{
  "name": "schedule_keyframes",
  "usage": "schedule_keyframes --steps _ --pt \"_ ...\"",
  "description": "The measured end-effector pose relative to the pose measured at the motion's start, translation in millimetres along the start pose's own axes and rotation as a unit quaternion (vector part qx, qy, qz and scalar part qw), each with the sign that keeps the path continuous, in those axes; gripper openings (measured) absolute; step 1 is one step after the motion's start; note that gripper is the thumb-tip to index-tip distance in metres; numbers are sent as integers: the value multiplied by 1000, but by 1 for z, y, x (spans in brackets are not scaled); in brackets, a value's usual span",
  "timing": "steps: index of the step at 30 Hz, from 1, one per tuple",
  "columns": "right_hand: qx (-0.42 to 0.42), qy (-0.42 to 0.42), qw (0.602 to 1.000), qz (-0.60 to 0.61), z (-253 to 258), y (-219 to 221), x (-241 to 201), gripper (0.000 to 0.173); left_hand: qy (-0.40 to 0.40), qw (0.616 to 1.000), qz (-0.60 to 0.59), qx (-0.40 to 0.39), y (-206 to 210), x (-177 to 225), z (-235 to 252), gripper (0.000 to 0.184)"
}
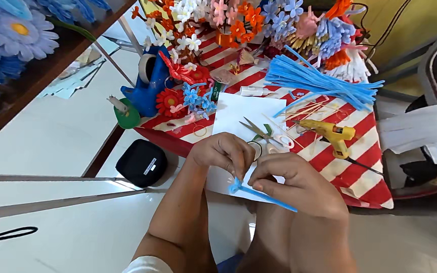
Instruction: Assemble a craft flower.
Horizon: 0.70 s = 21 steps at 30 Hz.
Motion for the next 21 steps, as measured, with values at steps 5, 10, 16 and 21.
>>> schedule_keyframes --steps 5,10,16,21 --pt "-22 64 995 -70 2 0 21 29 -42 996 76 13 -8 4 -2 14" --pt "-55 135 989 -12 7 -6 46 22 -86 978 183 59 -13 9 -7 10" --pt "-101 85 991 3 6 -17 64 22 -134 954 256 78 -13 6 -11 8" --pt "-89 78 993 12 6 -16 70 19 -141 944 290 71 -13 6 -10 10"
Point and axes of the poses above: each hand's wrist, its own z-axis towards the middle knuckle, its own y-axis out of the palm, x = y × z, the point moved 3 cm from there along z, towards the middle knuckle, and after that the axes turned 15 degrees about x, right-handed, at the moved point
